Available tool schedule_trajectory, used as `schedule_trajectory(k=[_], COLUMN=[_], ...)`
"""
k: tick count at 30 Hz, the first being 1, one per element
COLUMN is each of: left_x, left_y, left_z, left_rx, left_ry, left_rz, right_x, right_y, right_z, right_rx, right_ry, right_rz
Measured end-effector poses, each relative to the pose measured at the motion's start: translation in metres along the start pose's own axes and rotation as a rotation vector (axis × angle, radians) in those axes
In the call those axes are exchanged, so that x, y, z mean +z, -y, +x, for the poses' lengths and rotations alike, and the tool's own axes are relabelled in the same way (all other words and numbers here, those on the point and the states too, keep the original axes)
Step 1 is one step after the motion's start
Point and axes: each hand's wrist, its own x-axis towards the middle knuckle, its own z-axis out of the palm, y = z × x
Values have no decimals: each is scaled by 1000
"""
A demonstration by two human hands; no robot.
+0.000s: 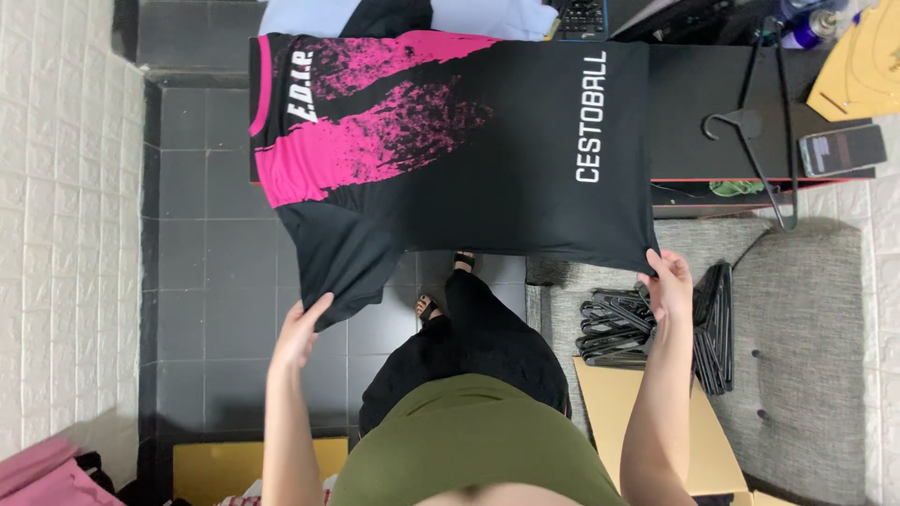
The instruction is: Folding shirts and jerseys and placing them into a cardboard box
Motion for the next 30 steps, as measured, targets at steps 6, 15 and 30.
schedule_trajectory(k=[6,15,30], left_x=[-16,-14,40], left_y=[-76,-246,-342], left_z=[-5,91,238], left_rx=[195,166,159], left_ry=[40,11,172], left_rz=[-619,-815,-687], right_x=[11,94,177], right_y=[28,141,146], right_z=[21,76,201], right_rx=[76,-96,90], right_ry=[-71,84,145], right_rz=[127,161,256])
